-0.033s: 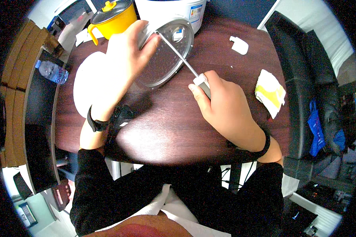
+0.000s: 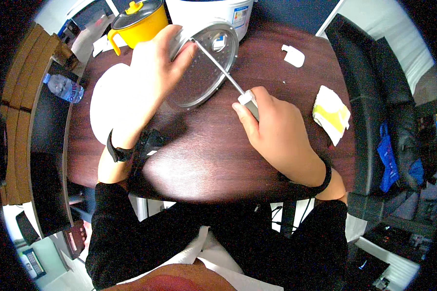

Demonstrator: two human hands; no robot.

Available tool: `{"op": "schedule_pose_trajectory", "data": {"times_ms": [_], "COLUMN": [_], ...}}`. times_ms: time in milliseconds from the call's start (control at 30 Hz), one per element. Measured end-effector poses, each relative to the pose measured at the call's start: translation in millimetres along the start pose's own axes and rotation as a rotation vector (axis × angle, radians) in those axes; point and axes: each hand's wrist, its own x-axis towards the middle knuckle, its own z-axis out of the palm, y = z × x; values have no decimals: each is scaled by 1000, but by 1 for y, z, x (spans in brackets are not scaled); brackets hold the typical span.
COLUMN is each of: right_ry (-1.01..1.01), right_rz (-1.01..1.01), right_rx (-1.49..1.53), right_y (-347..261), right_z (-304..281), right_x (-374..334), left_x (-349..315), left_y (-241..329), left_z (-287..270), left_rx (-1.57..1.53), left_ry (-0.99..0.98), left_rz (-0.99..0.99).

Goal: The person uses a screwdriver to remove screws from a metal steamer tray and places them on the table. The person repeatedly wipes the table surface with a cloth between screw removals.

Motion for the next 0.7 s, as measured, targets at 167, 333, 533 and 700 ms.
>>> {"op": "schedule_pose_trajectory", "data": {"times_ms": [167,333,533,700], "right_ry": [135,-14,-523,-457], "right_rz": [-87,-31,296,349], "right_rx": [-241,133,994,1209], "right_y": [6,10,16,9], "right_z": [-1,-8,-22,-14], "right_x": [4,10,16,13], "left_x": [2,6,8,9], "left_y": [-2,-5,-8,-5], "left_z": [-4,-9,-16,-18], "left_rx": [-23,-62,-85,-137], "left_ry": [-58,-65,-30,47], "left_rz": [-22,-44,-101,-126]}}
